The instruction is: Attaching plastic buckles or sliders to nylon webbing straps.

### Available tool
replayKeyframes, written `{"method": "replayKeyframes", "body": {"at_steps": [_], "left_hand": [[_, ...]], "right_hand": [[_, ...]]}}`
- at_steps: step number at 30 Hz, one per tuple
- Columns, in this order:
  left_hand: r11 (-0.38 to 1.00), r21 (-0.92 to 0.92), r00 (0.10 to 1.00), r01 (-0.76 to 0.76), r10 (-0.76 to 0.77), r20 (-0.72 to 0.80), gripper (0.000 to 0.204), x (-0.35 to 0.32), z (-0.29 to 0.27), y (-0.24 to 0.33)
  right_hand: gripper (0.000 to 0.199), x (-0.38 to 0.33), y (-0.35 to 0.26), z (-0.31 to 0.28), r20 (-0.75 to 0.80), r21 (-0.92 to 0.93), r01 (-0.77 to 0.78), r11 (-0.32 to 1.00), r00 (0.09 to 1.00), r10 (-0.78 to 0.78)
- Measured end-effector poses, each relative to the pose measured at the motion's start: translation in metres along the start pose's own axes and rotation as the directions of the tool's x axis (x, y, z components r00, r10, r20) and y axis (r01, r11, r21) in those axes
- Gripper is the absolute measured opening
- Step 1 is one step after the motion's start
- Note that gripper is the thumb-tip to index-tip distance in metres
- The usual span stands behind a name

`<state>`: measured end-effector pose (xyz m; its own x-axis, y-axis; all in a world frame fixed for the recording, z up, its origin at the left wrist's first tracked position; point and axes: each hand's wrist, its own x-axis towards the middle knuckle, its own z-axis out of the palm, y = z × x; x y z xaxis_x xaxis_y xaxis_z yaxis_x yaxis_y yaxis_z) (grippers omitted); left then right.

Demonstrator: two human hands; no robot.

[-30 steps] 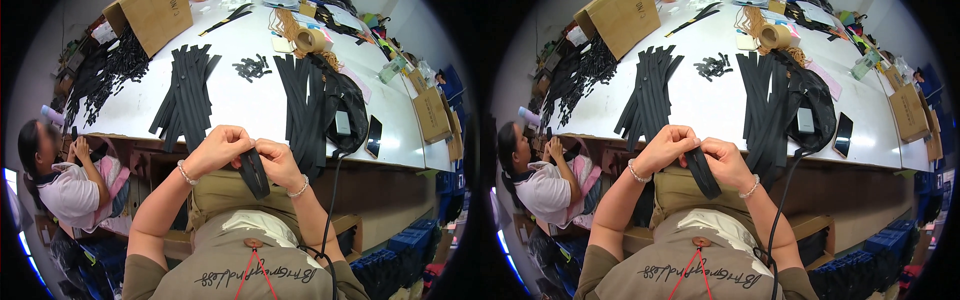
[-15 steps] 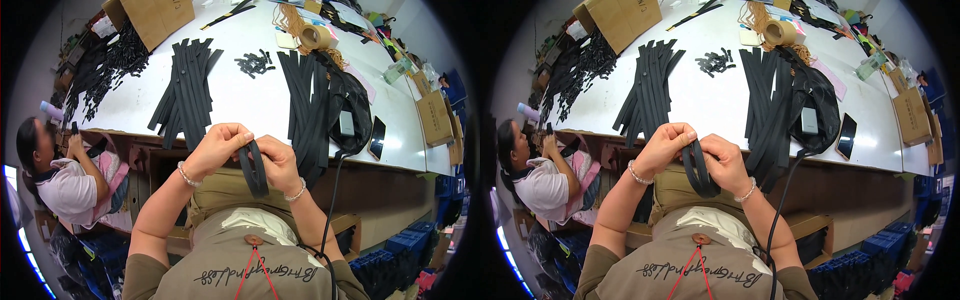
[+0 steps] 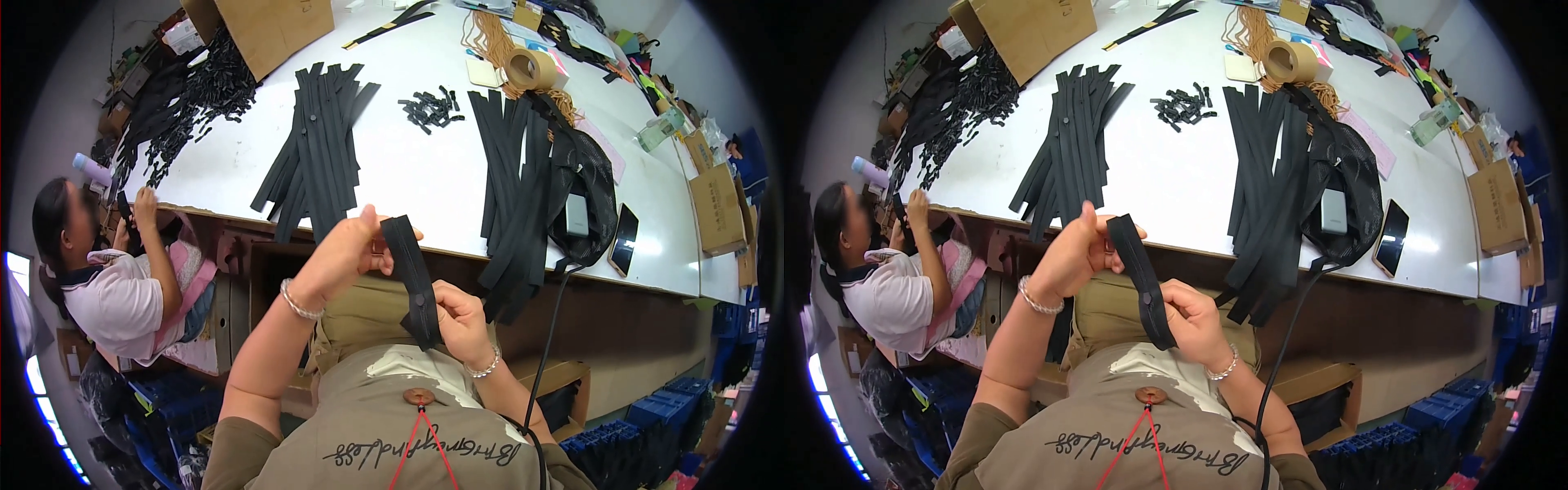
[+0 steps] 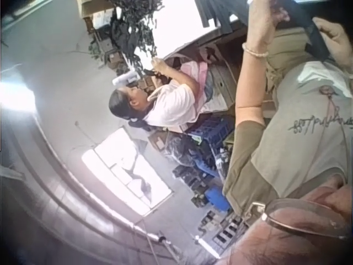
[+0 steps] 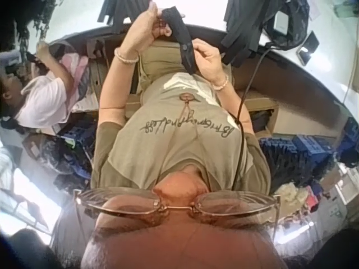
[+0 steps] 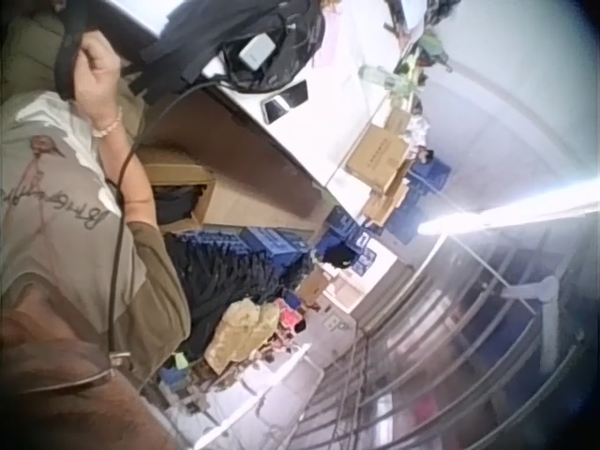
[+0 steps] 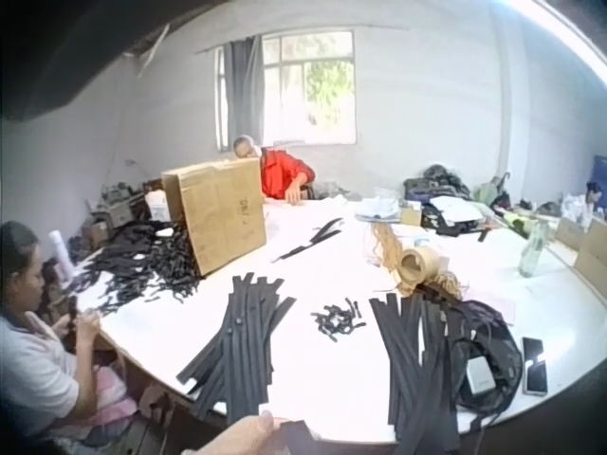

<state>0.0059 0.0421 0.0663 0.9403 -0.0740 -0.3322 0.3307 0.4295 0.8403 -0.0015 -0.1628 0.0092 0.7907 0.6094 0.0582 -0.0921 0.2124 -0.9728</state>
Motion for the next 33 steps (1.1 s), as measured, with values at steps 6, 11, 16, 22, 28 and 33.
{"method": "replayKeyframes", "body": {"at_steps": [6, 11, 16, 22, 28, 33], "left_hand": [[0.923, 0.303, 0.971, -0.238, 0.233, 0.052, 0.02, -0.008, 0.005, -0.014], [0.934, 0.283, 0.975, -0.219, 0.217, 0.037, 0.021, -0.008, 0.005, -0.021], [0.924, 0.316, 0.975, -0.216, 0.22, 0.025, 0.022, -0.01, 0.007, -0.017], [0.95, 0.214, 0.974, -0.226, 0.224, 0.034, 0.032, -0.009, 0.014, -0.016], [0.953, 0.195, 0.973, -0.23, 0.226, 0.045, 0.038, -0.007, 0.013, -0.019], [0.958, 0.159, 0.971, -0.24, 0.238, 0.032, 0.031, -0.001, 0.012, -0.024]], "right_hand": [[0.013, -0.008, 0.015, 0.0, 0.009, 0.128, -0.082, 0.988, 0.997, 0.082], [0.012, -0.011, 0.016, 0.001, 0.013, 0.128, -0.08, 0.989, 0.997, 0.079], [0.011, -0.011, 0.011, 0.003, 0.019, 0.133, -0.091, 0.987, 0.996, 0.089], [0.011, -0.013, 0.011, 0.004, 0.039, 0.069, -0.051, 0.996, 0.998, 0.048], [0.012, -0.013, 0.006, 0.008, 0.084, 0.019, -0.001, 1.0, 0.996, -0.001], [0.012, -0.014, 0.009, 0.006, 0.08, 0.055, -0.056, 0.997, 0.995, 0.052]]}}
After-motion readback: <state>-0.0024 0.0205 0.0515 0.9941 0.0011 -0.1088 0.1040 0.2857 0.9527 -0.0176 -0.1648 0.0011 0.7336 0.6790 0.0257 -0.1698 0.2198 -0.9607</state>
